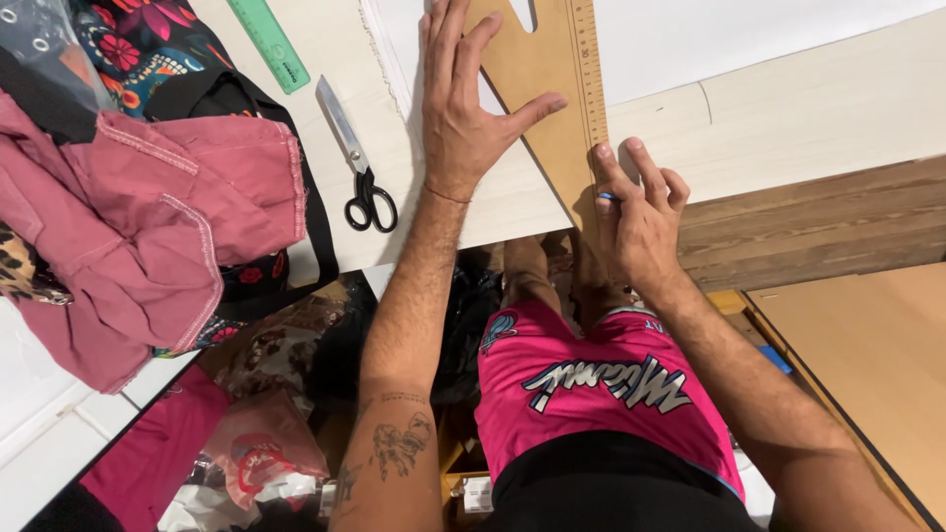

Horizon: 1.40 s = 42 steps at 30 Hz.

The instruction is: Drawing lines on a large white sheet using a triangle ruler and a marker

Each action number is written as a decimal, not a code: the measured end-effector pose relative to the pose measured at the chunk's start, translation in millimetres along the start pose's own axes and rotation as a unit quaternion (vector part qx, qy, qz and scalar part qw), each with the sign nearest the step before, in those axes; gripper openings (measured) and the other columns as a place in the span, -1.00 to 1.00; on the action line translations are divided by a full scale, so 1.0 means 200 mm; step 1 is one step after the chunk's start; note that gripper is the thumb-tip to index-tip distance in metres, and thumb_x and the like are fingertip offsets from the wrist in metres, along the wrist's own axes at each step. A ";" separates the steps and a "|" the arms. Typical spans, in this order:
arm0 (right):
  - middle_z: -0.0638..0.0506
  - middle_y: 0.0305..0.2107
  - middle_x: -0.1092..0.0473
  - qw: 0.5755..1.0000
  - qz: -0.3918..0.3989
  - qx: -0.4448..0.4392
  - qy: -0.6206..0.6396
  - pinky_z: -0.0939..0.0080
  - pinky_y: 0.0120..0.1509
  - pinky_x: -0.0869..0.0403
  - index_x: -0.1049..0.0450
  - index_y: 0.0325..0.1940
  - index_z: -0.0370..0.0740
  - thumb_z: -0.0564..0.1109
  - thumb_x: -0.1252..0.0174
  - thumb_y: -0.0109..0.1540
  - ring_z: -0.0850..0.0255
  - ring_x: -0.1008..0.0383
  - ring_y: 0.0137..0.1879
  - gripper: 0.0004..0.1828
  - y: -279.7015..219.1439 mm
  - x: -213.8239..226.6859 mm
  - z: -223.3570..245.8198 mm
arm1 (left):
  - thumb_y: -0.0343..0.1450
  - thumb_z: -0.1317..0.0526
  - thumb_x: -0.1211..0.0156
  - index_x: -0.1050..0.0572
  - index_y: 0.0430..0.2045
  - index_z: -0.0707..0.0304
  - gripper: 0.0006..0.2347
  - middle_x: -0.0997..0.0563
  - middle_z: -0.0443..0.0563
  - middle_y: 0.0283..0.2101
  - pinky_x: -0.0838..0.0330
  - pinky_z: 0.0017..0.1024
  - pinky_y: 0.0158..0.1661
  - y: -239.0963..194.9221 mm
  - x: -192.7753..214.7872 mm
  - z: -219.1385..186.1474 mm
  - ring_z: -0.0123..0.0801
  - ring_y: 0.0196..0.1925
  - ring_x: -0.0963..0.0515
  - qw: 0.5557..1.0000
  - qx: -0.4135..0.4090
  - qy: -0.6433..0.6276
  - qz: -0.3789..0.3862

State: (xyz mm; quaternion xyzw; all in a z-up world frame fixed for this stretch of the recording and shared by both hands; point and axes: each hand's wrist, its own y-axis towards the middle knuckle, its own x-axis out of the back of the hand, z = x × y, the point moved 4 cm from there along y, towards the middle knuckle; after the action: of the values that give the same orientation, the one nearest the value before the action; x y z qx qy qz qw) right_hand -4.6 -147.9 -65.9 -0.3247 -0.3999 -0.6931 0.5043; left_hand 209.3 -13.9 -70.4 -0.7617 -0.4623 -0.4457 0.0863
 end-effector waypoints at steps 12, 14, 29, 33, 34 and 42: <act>0.13 0.37 -0.33 0.998 0.025 -0.033 0.042 0.05 0.34 -0.14 -0.34 0.30 -0.27 -0.19 0.13 0.50 0.12 -0.22 0.54 -0.69 0.05 0.08 0.03 | 0.32 -0.25 -0.75 -0.45 0.15 0.28 -0.25 -0.16 0.13 0.48 -0.06 0.17 0.60 0.02 0.03 -0.04 -0.02 0.60 -0.08 1.000 -0.004 0.025 0.007; 0.11 0.38 -0.32 0.998 0.035 -0.032 0.044 0.04 0.35 -0.14 -0.34 0.30 -0.29 -0.21 0.12 0.48 0.09 -0.21 0.54 -0.69 0.06 0.10 0.03 | 0.35 -0.27 -0.72 -0.43 0.18 0.28 -0.24 -0.13 0.16 0.49 -0.06 0.13 0.60 0.02 0.03 -0.05 -0.05 0.61 -0.05 0.999 -0.004 0.044 0.024; 0.13 0.31 -0.42 0.998 0.055 -0.017 -0.011 0.02 0.36 -0.20 -0.38 0.33 -0.24 -0.20 -0.01 0.40 0.08 -0.33 0.47 -0.61 0.10 0.11 0.06 | 0.27 -0.49 -0.16 -0.41 0.00 0.32 -0.21 -0.32 0.32 0.29 -0.20 0.13 0.43 0.13 0.02 -0.09 0.15 0.42 -0.33 0.996 0.014 0.081 -0.033; 0.08 0.33 -0.43 0.999 0.031 -0.020 -0.012 0.05 0.39 -0.18 -0.40 0.21 -0.23 -0.12 0.02 0.42 0.04 -0.37 0.45 -0.70 0.14 0.11 0.11 | 0.26 -0.44 -0.14 -0.50 -0.13 0.29 -0.30 -0.48 0.24 0.05 -0.37 0.13 0.27 0.37 0.02 -0.09 0.18 0.23 -0.51 0.991 0.027 0.034 -0.130; 0.08 0.33 -0.43 0.999 0.037 -0.016 -0.009 0.05 0.39 -0.18 -0.40 0.21 -0.23 -0.12 0.02 0.42 0.04 -0.37 0.45 -0.70 0.15 0.13 0.13 | 0.26 -0.44 -0.14 -0.50 -0.13 0.29 -0.30 -0.48 0.24 0.05 -0.37 0.13 0.27 0.46 0.00 -0.07 0.18 0.23 -0.51 0.990 0.034 0.037 -0.130; 0.13 0.32 -0.39 0.989 0.124 -0.069 -0.031 0.03 0.47 -0.17 -0.31 0.33 -0.22 -0.20 0.11 0.47 0.04 -0.28 0.55 -0.66 0.02 0.07 0.01 | 0.34 -0.67 0.20 -0.17 0.46 -0.17 -0.11 -0.06 0.04 0.53 0.26 0.15 0.54 0.94 -0.04 0.15 -0.08 0.61 0.03 0.955 0.100 0.229 0.158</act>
State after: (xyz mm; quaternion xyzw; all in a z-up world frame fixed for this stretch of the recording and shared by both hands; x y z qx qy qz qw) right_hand -4.2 -153.2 -51.6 -0.4276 -0.3233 -0.6404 0.5501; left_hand 371.8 -106.7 -41.0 -0.6898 -0.3458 -0.5406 0.3350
